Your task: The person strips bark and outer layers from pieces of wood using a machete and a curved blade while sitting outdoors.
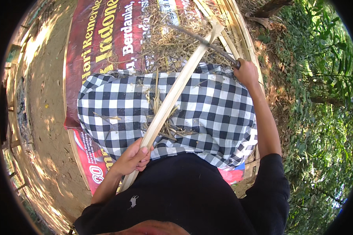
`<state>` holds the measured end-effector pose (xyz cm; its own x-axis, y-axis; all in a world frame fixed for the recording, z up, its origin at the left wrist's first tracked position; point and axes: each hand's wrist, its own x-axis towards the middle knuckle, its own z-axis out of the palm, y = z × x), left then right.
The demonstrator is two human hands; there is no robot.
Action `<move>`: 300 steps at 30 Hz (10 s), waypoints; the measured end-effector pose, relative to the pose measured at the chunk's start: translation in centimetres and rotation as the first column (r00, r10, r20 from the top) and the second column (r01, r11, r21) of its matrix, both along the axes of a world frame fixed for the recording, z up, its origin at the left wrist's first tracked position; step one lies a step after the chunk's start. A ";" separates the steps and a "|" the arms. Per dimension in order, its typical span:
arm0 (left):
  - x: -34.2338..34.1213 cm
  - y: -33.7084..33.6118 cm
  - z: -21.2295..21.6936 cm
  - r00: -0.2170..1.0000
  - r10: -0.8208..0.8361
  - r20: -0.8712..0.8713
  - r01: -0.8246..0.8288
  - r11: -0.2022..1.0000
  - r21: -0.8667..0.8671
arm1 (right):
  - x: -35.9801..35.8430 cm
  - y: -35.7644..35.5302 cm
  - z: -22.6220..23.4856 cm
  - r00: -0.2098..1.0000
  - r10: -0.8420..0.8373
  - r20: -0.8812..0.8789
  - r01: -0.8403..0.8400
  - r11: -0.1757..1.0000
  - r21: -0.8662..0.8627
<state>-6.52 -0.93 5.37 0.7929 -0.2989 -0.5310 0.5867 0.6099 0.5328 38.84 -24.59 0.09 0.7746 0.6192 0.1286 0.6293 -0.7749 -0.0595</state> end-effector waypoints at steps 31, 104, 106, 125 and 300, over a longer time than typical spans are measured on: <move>4.7 2.1 -2.4 0.902 0.341 0.264 -0.329 0.940 -0.088 | -14.2 5.5 7.7 0.862 -0.037 -0.506 0.210 0.934 0.290; 6.8 5.6 -1.8 0.870 0.462 0.173 -0.483 0.870 0.105 | -21.9 3.7 3.8 0.367 0.379 -0.850 0.532 0.664 0.525; 6.7 5.6 -1.8 0.876 0.454 0.162 -0.474 0.873 0.117 | -22.2 4.2 3.7 0.365 0.404 -0.839 0.522 0.658 0.543; 4.9 8.2 -2.0 0.841 0.507 0.192 -0.529 0.844 0.086 | -21.9 5.9 6.8 0.346 0.477 -0.808 0.543 0.600 0.587; 8.0 1.8 -0.9 0.950 0.239 0.203 -0.261 0.961 0.093 | -19.3 5.4 5.5 0.901 0.424 -0.095 -0.406 0.899 0.165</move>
<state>1.47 0.85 4.51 0.9229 -0.0229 -0.3844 0.3056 0.6507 0.6951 19.53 -19.23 5.59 0.4664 0.8709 0.1550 0.8719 -0.4231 -0.2464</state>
